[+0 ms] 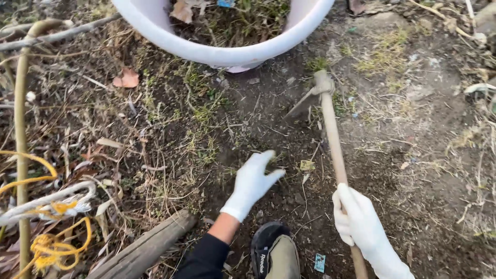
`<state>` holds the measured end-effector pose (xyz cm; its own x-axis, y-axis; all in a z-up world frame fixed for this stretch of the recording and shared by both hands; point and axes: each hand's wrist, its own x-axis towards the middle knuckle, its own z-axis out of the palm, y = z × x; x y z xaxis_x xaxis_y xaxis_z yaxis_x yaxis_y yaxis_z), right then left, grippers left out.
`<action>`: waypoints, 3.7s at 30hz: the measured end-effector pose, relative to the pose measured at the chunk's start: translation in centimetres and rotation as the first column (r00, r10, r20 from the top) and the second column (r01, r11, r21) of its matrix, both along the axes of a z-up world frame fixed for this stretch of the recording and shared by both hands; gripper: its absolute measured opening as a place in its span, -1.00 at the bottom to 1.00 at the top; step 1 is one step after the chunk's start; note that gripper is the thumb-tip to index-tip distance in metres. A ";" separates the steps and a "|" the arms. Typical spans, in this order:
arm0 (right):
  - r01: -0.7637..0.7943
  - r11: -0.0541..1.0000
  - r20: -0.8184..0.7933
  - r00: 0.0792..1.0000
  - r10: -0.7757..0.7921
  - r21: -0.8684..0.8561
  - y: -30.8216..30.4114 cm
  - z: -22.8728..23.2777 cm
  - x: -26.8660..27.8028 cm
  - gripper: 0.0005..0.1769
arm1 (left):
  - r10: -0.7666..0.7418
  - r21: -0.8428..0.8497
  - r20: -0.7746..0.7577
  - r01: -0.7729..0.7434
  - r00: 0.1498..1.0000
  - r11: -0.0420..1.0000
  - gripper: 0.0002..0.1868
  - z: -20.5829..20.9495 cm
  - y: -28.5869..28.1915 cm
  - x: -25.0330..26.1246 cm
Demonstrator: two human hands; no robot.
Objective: The person uses a pickaxe to loosen soil and remove weeds by hand, then places the uprooted weeds into a nearby white bucket. The task is performed repeatedly across a small garden area.
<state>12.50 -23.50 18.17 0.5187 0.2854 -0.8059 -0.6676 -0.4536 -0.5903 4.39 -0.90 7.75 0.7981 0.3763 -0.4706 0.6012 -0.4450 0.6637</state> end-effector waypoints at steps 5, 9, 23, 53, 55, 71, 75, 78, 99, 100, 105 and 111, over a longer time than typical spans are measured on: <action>0.093 0.994 -0.034 0.995 -0.091 0.057 -0.8 -0.2 0.2 -0.48 | -0.296 0.418 0.009 0.266 0.955 0.869 0.07 -4.5 -3.5 2.0; 0.103 0.994 -0.069 0.993 -0.100 0.040 -1.1 -0.3 0.1 -0.49 | -0.371 0.563 0.109 0.250 0.922 0.787 -0.36 -8.7 -3.4 1.9; 0.078 0.997 -0.079 0.994 -0.078 0.003 -1.5 -0.2 0.5 -0.54 | -0.022 0.023 0.163 0.018 0.986 1.000 -0.56 -0.1 -1.3 0.6; -0.033 0.999 -0.219 0.975 0.024 -0.038 0.3 -1.8 1.9 -0.52 | 0.053 0.190 0.551 -0.187 0.833 0.964 -0.38 23.5 16.6 17.1; -0.008 0.999 -0.221 0.975 0.001 -0.034 -0.2 -2.3 2.2 -0.51 | 0.098 0.117 0.624 -0.217 0.775 0.969 -0.52 22.7 14.3 14.7; -0.013 0.998 -0.069 0.998 0.009 -0.056 2.1 -0.4 -0.2 -0.64 | -0.403 0.649 -0.092 0.362 0.911 0.669 -0.42 -8.5 0.1 -8.1; -0.013 0.998 -0.052 0.999 0.009 -0.065 2.1 -0.5 -0.5 -0.65 | -0.468 0.540 0.019 0.385 0.883 0.748 -0.56 -8.7 -0.3 -8.9; -0.004 1.000 -0.039 0.999 0.003 -0.025 1.6 -0.6 -0.2 -0.61 | 0.050 0.045 0.246 -0.063 0.968 0.997 -0.67 -5.8 0.2 -7.2; 0.006 0.998 0.017 1.000 -0.007 0.063 -2.1 -1.2 0.8 -0.61 | -0.258 0.051 0.217 0.253 0.941 0.966 -0.57 -4.9 -5.3 0.6; 0.010 0.999 0.017 1.000 -0.011 0.053 -2.0 -1.1 0.8 -0.61 | -0.334 0.085 0.174 0.324 0.926 0.942 -0.49 -4.6 -5.9 0.9; 0.015 0.998 0.017 1.000 -0.016 0.054 -2.4 -1.4 0.9 -0.61 | -0.486 0.377 0.381 0.348 0.787 0.858 -0.78 -10.6 -7.5 -0.1; 0.018 0.997 0.032 0.999 -0.021 0.080 -2.2 -1.9 1.1 -0.59 | -0.217 -0.070 0.213 0.236 0.953 0.969 -0.63 5.5 -1.3 3.8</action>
